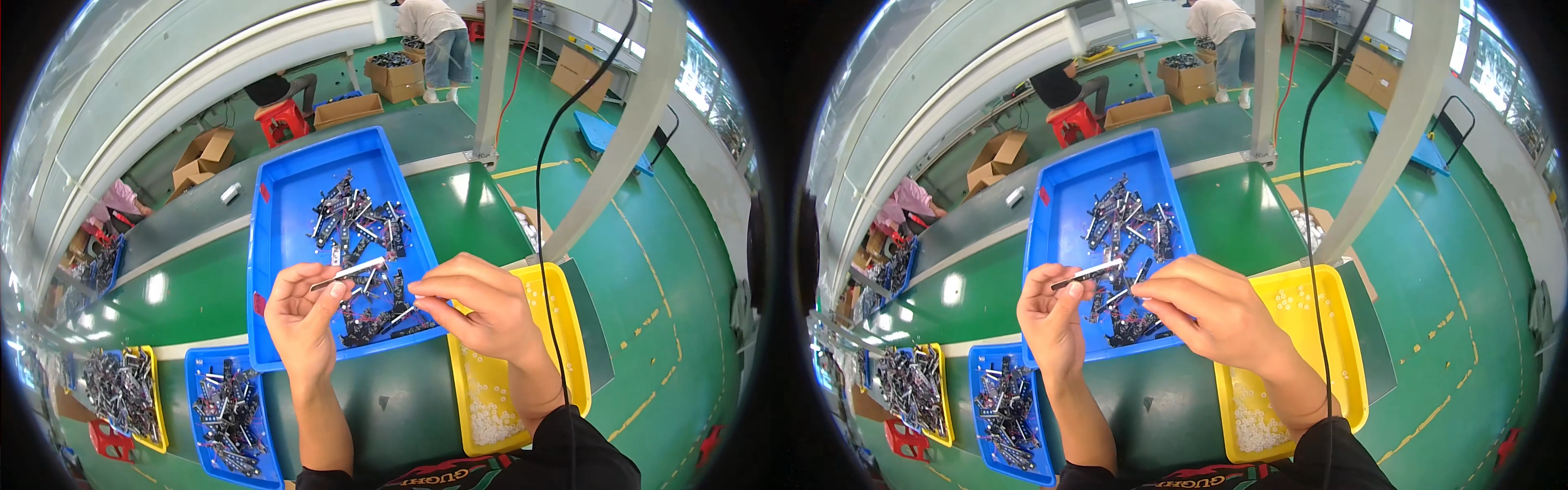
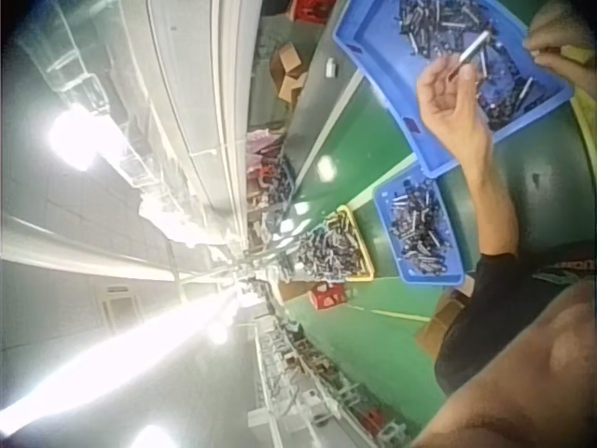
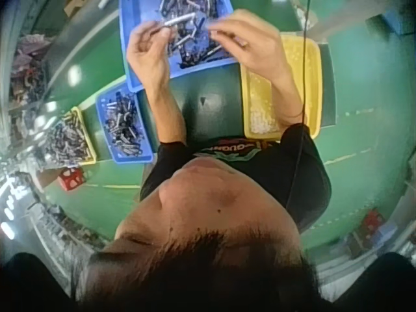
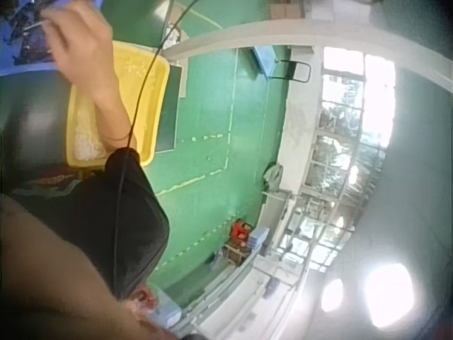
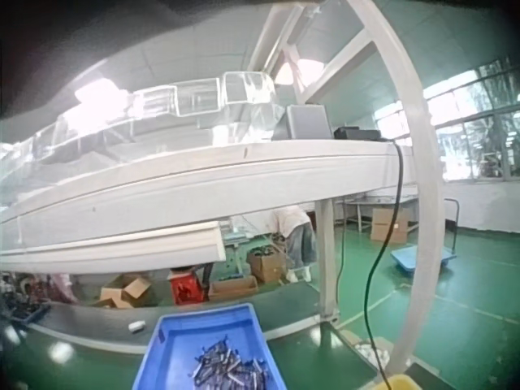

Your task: The person repeatedly picks up small electronic modules from a blue tray and inserts white cylindrical components into them. The person handles the items one at a time, performing a repetitive assembly action throughout the clip.

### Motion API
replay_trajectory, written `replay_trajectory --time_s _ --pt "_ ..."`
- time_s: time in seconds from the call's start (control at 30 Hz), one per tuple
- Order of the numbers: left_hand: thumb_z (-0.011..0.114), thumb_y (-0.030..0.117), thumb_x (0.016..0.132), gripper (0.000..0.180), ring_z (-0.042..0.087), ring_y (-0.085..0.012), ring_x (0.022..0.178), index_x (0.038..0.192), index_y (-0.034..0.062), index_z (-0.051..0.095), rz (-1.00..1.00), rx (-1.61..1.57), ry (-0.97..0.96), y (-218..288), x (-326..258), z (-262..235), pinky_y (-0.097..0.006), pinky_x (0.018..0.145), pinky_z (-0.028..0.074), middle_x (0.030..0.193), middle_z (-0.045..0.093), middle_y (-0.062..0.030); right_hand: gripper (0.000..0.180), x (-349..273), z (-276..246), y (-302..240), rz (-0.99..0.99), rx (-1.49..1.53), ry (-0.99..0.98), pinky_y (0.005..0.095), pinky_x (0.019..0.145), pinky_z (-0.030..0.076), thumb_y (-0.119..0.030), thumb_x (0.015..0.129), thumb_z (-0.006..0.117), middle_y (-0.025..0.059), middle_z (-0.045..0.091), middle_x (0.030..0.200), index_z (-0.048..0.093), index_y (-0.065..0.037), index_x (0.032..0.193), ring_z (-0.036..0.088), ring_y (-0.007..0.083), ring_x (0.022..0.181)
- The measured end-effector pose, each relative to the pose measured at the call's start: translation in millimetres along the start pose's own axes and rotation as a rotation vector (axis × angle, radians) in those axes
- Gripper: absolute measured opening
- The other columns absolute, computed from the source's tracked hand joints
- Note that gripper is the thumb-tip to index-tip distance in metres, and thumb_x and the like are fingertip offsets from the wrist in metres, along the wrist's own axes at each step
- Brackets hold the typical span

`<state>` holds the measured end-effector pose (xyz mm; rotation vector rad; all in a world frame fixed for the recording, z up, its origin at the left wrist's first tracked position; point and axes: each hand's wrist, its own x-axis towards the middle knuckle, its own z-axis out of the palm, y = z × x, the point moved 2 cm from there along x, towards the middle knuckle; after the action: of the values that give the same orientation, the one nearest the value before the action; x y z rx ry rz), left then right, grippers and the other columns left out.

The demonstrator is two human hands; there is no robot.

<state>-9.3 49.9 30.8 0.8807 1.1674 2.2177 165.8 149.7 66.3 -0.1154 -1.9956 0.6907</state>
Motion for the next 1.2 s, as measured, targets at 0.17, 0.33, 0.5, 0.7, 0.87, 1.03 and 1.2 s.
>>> replay_trajectory --time_s 0.17,0.33,0.5,0.7,0.87,1.03,1.2 --pt "0.067 -0.012 0.078 0.027 0.063 -0.0134 0.081 0.102 -0.0025 0.058 0.106 -0.051 -0.018 11.9 -7.6 -5.2 -0.024 0.073 0.049 0.091 0.066 -0.0098 0.020 -3.4 7.9 -1.0 0.031 0.133 -0.024 0.0301 0.061 0.051 0.005 0.072 0.073 0.0107 0.066 0.084 0.069 0.001 0.090 0.063 0.0225 0.073" --pt "0.066 -0.009 0.080 0.026 0.063 -0.0144 0.081 0.103 -0.0024 0.056 0.089 -0.100 -0.037 14.7 -10.6 -3.2 -0.027 0.070 0.052 0.090 0.064 -0.0085 0.020 -3.5 12.6 -1.7 0.080 0.184 -0.022 0.0289 0.061 0.051 0.006 0.073 0.072 0.0110 0.066 0.086 0.070 0.002 0.092 0.064 0.0207 0.074" --pt "0.059 -0.001 0.089 0.022 0.065 -0.0194 0.073 0.108 0.0002 0.048 0.012 -0.097 -0.020 8.5 -11.2 2.8 -0.030 0.066 0.054 0.089 0.063 -0.0116 0.019 -6.0 13.6 -0.1 0.134 0.298 -0.011 0.0281 0.062 0.051 0.006 0.075 0.071 0.0106 0.066 0.089 0.069 0.002 0.093 0.064 0.0197 0.075" --pt "0.049 0.013 0.097 0.015 0.063 -0.0214 0.064 0.108 0.0038 0.046 -0.225 -0.123 -0.056 -5.9 -6.0 8.0 -0.033 0.056 0.053 0.087 0.063 -0.0147 0.020 -4.7 15.2 -4.2 0.073 0.291 -0.033 0.0290 0.065 0.052 0.008 0.071 0.074 0.0125 0.068 0.086 0.070 0.001 0.090 0.065 0.0207 0.076" --pt "0.048 0.016 0.097 0.014 0.058 -0.0186 0.061 0.108 0.0054 0.048 -0.402 -0.258 -0.040 -23.5 3.3 0.2 -0.032 0.054 0.049 0.077 0.058 -0.0102 0.020 -5.2 10.2 -2.8 0.058 0.291 -0.049 0.0287 0.065 0.052 0.007 0.073 0.073 0.0124 0.068 0.088 0.070 0.001 0.091 0.065 0.0205 0.077" --pt "0.058 0.005 0.091 0.018 0.058 -0.0181 0.070 0.106 0.0063 0.048 -0.321 -0.190 -0.073 -16.9 -1.7 2.7 -0.032 0.063 0.048 0.084 0.056 -0.0079 0.020 -5.4 8.1 -0.2 0.108 0.283 -0.065 0.0281 0.065 0.052 0.007 0.074 0.072 0.0124 0.067 0.089 0.071 0.000 0.092 0.065 0.0198 0.077" --pt "0.062 -0.004 0.086 0.023 0.059 -0.0183 0.073 0.102 0.0073 0.048 -0.243 -0.135 -0.091 -19.9 -1.8 0.8 -0.033 0.068 0.048 0.093 0.057 -0.0089 0.020 -5.5 9.4 -2.5 0.109 0.279 -0.050 0.0283 0.065 0.051 0.007 0.074 0.072 0.0121 0.067 0.089 0.071 0.000 0.092 0.065 0.0200 0.076"
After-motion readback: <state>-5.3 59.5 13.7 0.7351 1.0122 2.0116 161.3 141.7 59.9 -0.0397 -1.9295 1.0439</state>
